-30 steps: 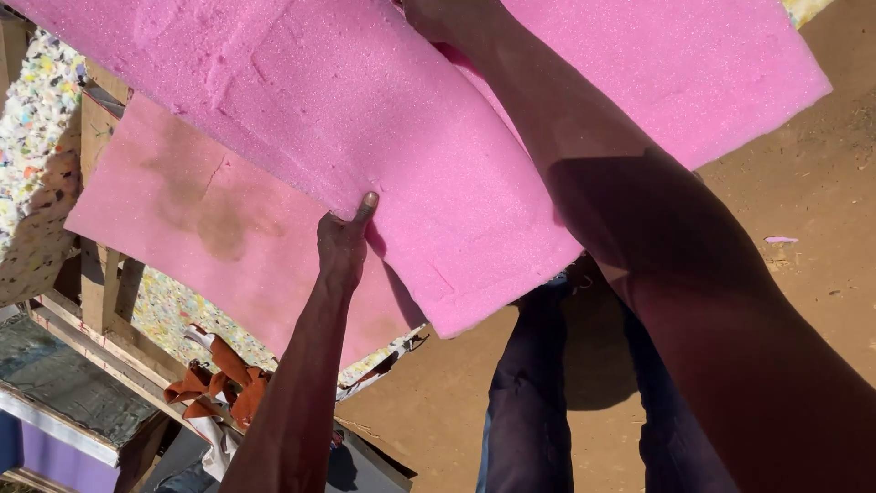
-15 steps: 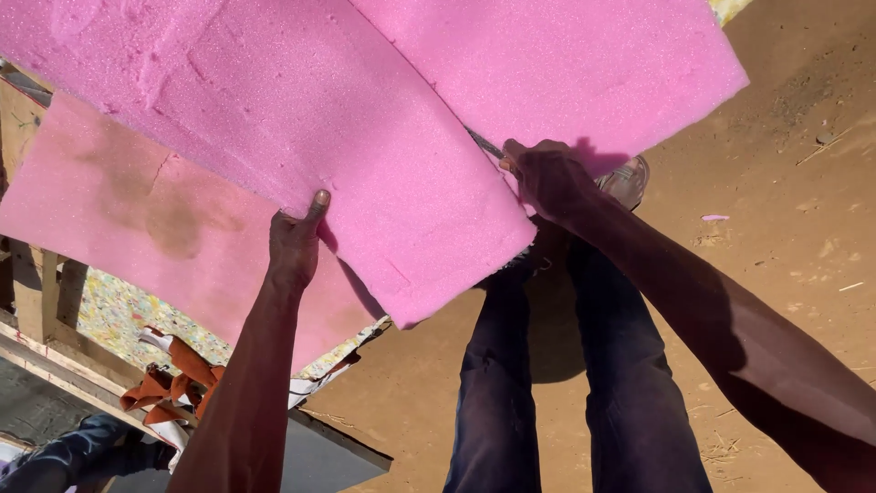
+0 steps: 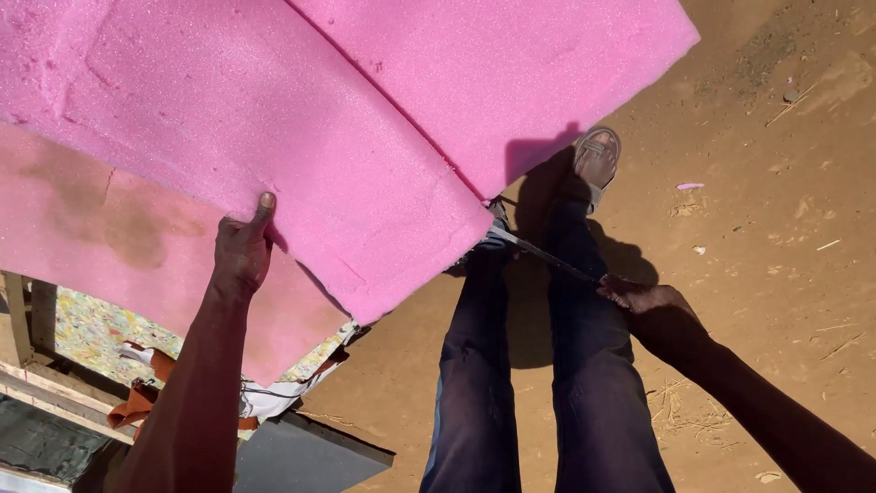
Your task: Cutting a large sheet of pink upholstery foam into smaller pieces using a long manual blade
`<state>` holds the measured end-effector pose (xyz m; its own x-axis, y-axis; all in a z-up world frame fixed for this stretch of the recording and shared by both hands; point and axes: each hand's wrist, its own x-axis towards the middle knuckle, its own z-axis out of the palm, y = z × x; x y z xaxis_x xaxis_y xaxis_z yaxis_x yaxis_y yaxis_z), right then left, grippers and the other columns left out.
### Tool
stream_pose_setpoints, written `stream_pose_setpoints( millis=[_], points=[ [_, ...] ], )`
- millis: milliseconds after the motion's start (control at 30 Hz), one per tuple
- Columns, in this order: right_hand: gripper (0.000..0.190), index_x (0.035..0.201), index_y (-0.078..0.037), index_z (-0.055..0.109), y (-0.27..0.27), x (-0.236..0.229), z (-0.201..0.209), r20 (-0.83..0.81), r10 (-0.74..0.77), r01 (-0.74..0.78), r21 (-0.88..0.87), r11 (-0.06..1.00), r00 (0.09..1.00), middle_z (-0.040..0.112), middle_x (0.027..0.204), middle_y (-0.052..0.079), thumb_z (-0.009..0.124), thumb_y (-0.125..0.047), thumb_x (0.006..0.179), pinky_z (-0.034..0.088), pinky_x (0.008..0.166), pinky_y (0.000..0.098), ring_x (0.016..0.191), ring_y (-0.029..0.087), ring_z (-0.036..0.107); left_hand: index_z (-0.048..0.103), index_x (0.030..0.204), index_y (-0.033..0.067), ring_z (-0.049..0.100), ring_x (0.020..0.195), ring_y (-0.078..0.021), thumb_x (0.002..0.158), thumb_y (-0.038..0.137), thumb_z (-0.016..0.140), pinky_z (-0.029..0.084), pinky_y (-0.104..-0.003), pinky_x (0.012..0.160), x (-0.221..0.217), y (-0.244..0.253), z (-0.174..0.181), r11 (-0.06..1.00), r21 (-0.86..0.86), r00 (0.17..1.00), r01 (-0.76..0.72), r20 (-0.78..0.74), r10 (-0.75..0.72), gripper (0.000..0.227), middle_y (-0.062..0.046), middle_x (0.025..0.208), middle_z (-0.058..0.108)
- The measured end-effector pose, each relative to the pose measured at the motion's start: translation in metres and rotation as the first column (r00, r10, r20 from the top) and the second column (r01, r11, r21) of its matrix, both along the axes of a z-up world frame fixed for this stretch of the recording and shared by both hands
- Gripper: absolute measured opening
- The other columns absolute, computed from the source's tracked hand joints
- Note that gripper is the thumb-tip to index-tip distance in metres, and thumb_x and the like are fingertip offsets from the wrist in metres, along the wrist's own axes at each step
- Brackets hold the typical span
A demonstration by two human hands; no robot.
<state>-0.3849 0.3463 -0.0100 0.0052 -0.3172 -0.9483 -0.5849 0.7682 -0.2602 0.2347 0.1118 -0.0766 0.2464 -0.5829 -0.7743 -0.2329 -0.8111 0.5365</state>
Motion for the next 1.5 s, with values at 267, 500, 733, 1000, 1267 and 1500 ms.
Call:
stream_pose_setpoints(
  millis=[267, 500, 733, 1000, 1267, 1500],
  points=[
    [0.025, 0.101, -0.026, 0.06, -0.13, 0.004, 0.036, -0.245, 0.269, -0.356, -0.461, 0.812, 0.931, 0.062, 0.067, -0.008, 0.04, -0.033, 0.114, 0.046, 0.058, 0.0388, 0.051, 0.022, 0.058, 0.064, 0.047, 0.0082, 0.032, 0.046, -0.0084, 0.095, 0.065, 0.06, 0.033, -0.025, 0.067, -0.098, -0.043, 0.114, 0.944, 0.123, 0.926, 0.306, 0.193, -0.325, 0.074, 0.006, 0.039, 0.022],
    [0.024, 0.087, -0.013, 0.043, -0.388, 0.189, -0.018, 0.266, 0.077, 0.173, -0.791, 0.587, 0.961, 0.05, 0.067, -0.001, 0.039, -0.026, 0.106, 0.031, 0.043, 0.0301, 0.052, 0.011, 0.044, 0.061, 0.045, 0.0085, 0.034, 0.044, -0.0072, 0.093, 0.058, 0.068, 0.034, -0.025, 0.065, -0.095, -0.041, 0.105, 0.975, 0.105, 0.959, 0.198, 0.184, -0.214, 0.069, 0.007, 0.039, 0.031],
    [0.027, 0.082, -0.026, 0.049, -0.437, 0.288, -0.199, 0.355, 0.037, 0.178, -0.553, 0.814, 0.934, 0.034, 0.065, -0.011, 0.052, -0.014, 0.106, 0.032, 0.059, 0.0211, 0.059, 0.006, 0.034, 0.069, 0.074, 0.0122, 0.061, 0.053, -0.0186, 0.098, 0.044, 0.076, 0.05, -0.032, 0.078, -0.027, 0.009, 0.011, 0.998, -0.004, 0.996, 0.066, 0.06, -0.065, 0.04, -0.01, 0.048, 0.06],
    [0.021, 0.107, -0.023, 0.074, -0.306, 0.13, -0.338, -0.266, 0.512, -0.536, -0.68, 0.501, 0.817, 0.058, 0.053, -0.003, 0.056, -0.033, 0.111, 0.055, 0.057, 0.0315, 0.047, 0.016, 0.061, 0.066, 0.073, 0.0142, 0.061, 0.052, -0.0184, 0.098, 0.046, 0.076, 0.048, -0.031, 0.075, -0.072, -0.022, 0.087, 0.995, -0.02, 0.992, 0.102, 0.08, -0.1, 0.041, -0.009, 0.048, 0.06],
    [0.035, 0.12, -0.02, 0.07, -0.186, 0.139, -0.028, -0.007, 0.288, -0.252, -0.504, 0.826, 0.958, 0.073, 0.095, 0.019, 0.054, -0.047, 0.105, 0.059, 0.077, 0.0591, 0.092, 0.047, 0.072, 0.07, 0.074, 0.0099, 0.06, 0.054, -0.0188, 0.102, 0.045, 0.073, 0.051, -0.032, 0.075, -0.029, 0.004, 0.042, 0.988, 0.032, 0.983, 0.153, 0.1, -0.156, 0.045, -0.011, 0.052, 0.061],
    [0.052, 0.147, -0.022, 0.054, -0.042, 0.085, -0.027, 0.0, 0.32, -0.296, -0.378, 0.877, 0.947, 0.076, 0.096, 0.02, 0.063, -0.022, 0.095, 0.057, 0.068, 0.0506, 0.081, 0.039, 0.075, 0.07, 0.117, 0.0022, 0.071, 0.096, -0.0268, 0.1, 0.028, 0.081, 0.056, -0.048, 0.1, 0.053, 0.052, -0.04, 0.992, -0.04, 0.992, -0.119, -0.048, 0.117, 0.033, -0.017, 0.1, 0.071]
  ],
)
